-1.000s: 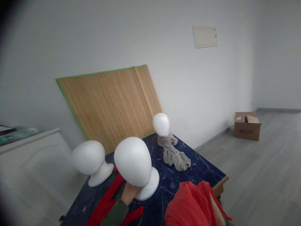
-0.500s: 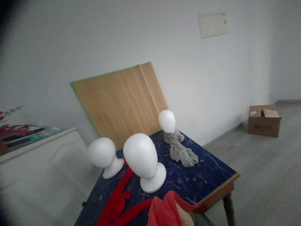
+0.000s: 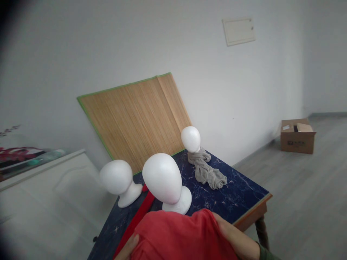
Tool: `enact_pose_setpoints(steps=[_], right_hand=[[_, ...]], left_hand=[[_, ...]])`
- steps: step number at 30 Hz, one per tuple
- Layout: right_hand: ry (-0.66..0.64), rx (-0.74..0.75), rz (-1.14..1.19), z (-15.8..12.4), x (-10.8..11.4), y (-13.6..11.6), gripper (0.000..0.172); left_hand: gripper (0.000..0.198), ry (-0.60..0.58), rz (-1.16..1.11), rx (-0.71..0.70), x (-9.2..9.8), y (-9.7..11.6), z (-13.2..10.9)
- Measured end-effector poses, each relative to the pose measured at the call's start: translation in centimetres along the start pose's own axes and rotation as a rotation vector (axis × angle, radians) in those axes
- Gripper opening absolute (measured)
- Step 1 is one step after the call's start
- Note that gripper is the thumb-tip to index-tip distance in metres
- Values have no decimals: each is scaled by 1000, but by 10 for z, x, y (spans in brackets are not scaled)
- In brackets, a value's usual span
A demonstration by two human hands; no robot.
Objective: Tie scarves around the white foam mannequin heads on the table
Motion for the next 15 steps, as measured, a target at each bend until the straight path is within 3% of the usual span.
enact_pose_setpoints(steps=[4, 6, 8, 11, 13, 15], right_hand=[[188, 166, -656, 13, -23, -19, 107], [258, 191, -833, 19, -36, -26, 116], [213, 180, -893, 26, -50, -29, 103], [115, 187, -882, 33, -58, -40, 55], [168, 222, -894, 33, -48, -55, 39], [251, 241, -940, 31, -33, -70, 32]], left_hand=[[75, -328, 320, -22, -67, 8, 1], [86, -347, 528, -44, -83, 10, 2], [84, -265, 747, -92, -84, 16, 5], [79, -50, 1072, -168, -70, 26, 9], [66, 76, 1267, -177, -57, 29, 9], [39, 116, 1441, -103, -44, 24, 8]])
Point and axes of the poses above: each hand's wrist, its own z-axis towards the middle knuckle, its own x-axis out of the back of the hand, y = z × x, the point moved 10 cm from there along z, towards the middle knuckle, and after that the axes turned 4 degrees about x, right-handed, at the moved point
